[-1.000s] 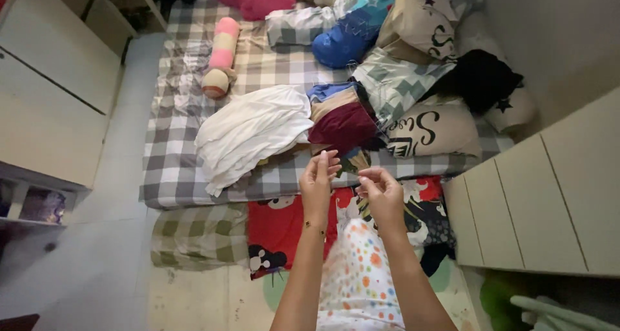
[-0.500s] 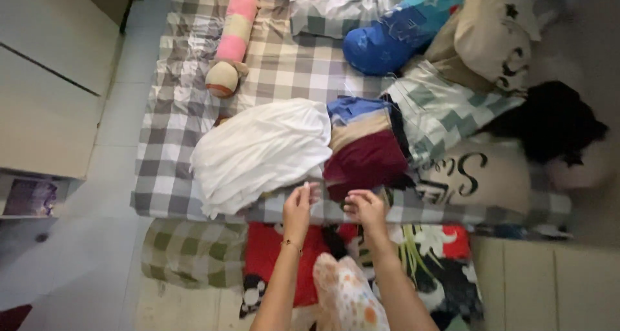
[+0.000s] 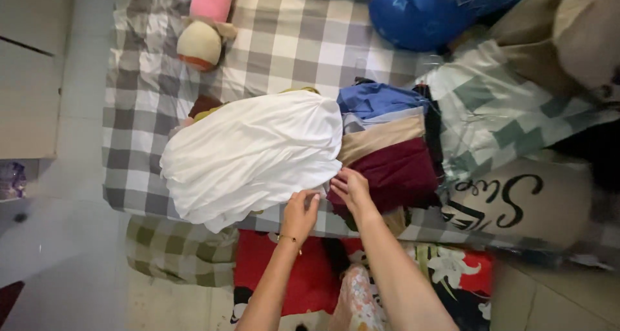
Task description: Hanging clothes in a wardrobe after picking them up from a bed.
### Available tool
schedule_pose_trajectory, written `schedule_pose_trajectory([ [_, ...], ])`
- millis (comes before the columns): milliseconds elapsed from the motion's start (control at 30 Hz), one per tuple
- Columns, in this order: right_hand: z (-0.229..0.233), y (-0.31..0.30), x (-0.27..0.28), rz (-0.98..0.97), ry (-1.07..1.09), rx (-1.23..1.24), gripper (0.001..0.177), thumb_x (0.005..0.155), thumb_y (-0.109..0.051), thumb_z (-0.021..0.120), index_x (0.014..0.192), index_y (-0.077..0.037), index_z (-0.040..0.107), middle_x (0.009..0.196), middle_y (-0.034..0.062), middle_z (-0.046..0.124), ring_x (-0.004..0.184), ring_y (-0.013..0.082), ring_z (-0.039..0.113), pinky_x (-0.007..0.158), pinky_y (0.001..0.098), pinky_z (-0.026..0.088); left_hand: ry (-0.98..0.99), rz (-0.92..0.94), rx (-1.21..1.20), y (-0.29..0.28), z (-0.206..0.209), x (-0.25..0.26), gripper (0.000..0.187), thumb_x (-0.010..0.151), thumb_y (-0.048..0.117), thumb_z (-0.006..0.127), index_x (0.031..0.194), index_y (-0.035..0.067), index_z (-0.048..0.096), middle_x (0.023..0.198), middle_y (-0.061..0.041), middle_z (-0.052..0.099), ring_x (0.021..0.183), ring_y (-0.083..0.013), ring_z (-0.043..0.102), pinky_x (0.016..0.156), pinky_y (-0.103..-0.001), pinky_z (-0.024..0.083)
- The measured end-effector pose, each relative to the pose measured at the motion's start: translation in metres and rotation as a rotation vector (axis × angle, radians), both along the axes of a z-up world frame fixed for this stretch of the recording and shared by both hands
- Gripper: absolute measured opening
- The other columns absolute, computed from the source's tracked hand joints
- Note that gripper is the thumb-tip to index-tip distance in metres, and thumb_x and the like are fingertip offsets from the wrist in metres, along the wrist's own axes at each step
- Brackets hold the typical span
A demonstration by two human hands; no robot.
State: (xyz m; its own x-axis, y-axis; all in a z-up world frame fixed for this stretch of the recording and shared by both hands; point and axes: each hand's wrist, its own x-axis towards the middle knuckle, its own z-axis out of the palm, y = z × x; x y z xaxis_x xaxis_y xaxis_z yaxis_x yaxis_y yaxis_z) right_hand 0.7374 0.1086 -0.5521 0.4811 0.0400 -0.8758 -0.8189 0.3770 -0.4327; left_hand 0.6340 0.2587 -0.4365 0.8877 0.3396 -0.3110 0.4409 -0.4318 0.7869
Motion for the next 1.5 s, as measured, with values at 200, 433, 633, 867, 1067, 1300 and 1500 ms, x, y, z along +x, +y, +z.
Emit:
schedule_pose_trajectory([
  [200, -0.03, 0.017, 0.031, 0.106, -0.134, 0.029, 0.053, 0.092, -0.005, 0.059, 0.144, -0.003, 0.05, 0.12, 0.0184, 0.067, 0.109, 0.0274, 0.068, 0.092, 0.0438, 0.058, 0.101, 0.062, -0.089, 0.02, -0.031, 0.01, 0.023, 0.096, 0.027, 0.063, 0.109, 0.011, 0.073, 0.107, -0.015, 0.069, 0.094, -0.0289, 0.073, 0.083, -0.039, 0.058],
  [433, -0.076, 0.025, 0.037, 0.061, -0.013, 0.115, 0.057, 0.093, -0.014, 0.067, 0.147, -0.005, 0.05, 0.126, 0.0075, 0.062, 0.105, 0.0251, 0.063, 0.092, 0.0427, 0.049, 0.115, -0.073, -0.062, 0.055, -0.042, -0.009, 0.022, 0.096, 0.026, 0.064, 0.109, 0.012, 0.074, 0.105, -0.014, 0.07, 0.091, -0.0286, 0.071, 0.082, -0.038, 0.058],
  [633, -0.035, 0.038, 0.033, -0.059, -0.135, 0.242, 0.058, 0.094, -0.026, 0.066, 0.146, -0.004, 0.049, 0.141, 0.0005, 0.059, 0.121, 0.0228, 0.056, 0.098, 0.0442, 0.05, 0.083, -0.083, -0.011, 0.053, -0.022, 0.0, 0.021, 0.095, 0.024, 0.064, 0.11, 0.013, 0.074, 0.103, -0.011, 0.073, 0.089, -0.0267, 0.073, 0.081, -0.038, 0.057],
  [867, -0.026, 0.035, 0.025, 0.018, -0.088, 0.219, 0.058, 0.093, -0.019, 0.064, 0.148, -0.005, 0.051, 0.147, 0.0076, 0.053, 0.13, 0.0297, 0.053, 0.101, 0.0495, 0.05, -0.079, -0.054, -0.053, 0.04, 0.002, 0.027, 0.024, 0.094, 0.02, 0.064, 0.114, 0.008, 0.07, 0.112, -0.014, 0.07, 0.098, -0.0275, 0.072, 0.083, -0.036, 0.06],
  [1067, -0.02, 0.021, 0.025, 0.023, -0.023, 0.133, 0.059, 0.092, -0.019, 0.065, 0.148, -0.01, 0.049, 0.148, 0.0068, 0.05, 0.133, 0.0303, 0.052, 0.101, 0.0479, 0.052, -0.053, -0.042, -0.103, 0.025, -0.01, 0.016, 0.024, 0.095, 0.019, 0.062, 0.115, 0.007, 0.07, 0.116, -0.014, 0.068, 0.101, -0.0291, 0.071, 0.084, -0.036, 0.06],
  [1300, -0.095, 0.023, 0.04, -0.013, 0.02, 0.185, 0.051, 0.099, -0.017, 0.066, 0.14, 0.004, 0.045, 0.134, 0.0178, 0.055, 0.121, 0.031, 0.063, 0.102, 0.04, 0.053, 0.084, -0.031, -0.028, 0.036, -0.049, -0.023, 0.021, 0.094, 0.02, 0.065, 0.111, 0.009, 0.073, 0.106, -0.014, 0.072, 0.1, -0.0309, 0.07, 0.087, -0.04, 0.054],
  [1500, -0.035, 0.057, 0.034, -0.08, -0.388, 0.195, 0.035, 0.099, -0.004, 0.069, 0.127, 0.012, 0.056, 0.116, 0.0146, 0.064, 0.108, 0.0271, 0.064, 0.099, 0.0373, 0.056, 0.17, 0.134, -0.255, 0.058, -0.038, -0.025, 0.036, 0.098, 0.036, 0.061, 0.12, 0.009, 0.07, 0.112, -0.01, 0.078, 0.098, -0.0216, 0.076, 0.089, -0.034, 0.057],
])
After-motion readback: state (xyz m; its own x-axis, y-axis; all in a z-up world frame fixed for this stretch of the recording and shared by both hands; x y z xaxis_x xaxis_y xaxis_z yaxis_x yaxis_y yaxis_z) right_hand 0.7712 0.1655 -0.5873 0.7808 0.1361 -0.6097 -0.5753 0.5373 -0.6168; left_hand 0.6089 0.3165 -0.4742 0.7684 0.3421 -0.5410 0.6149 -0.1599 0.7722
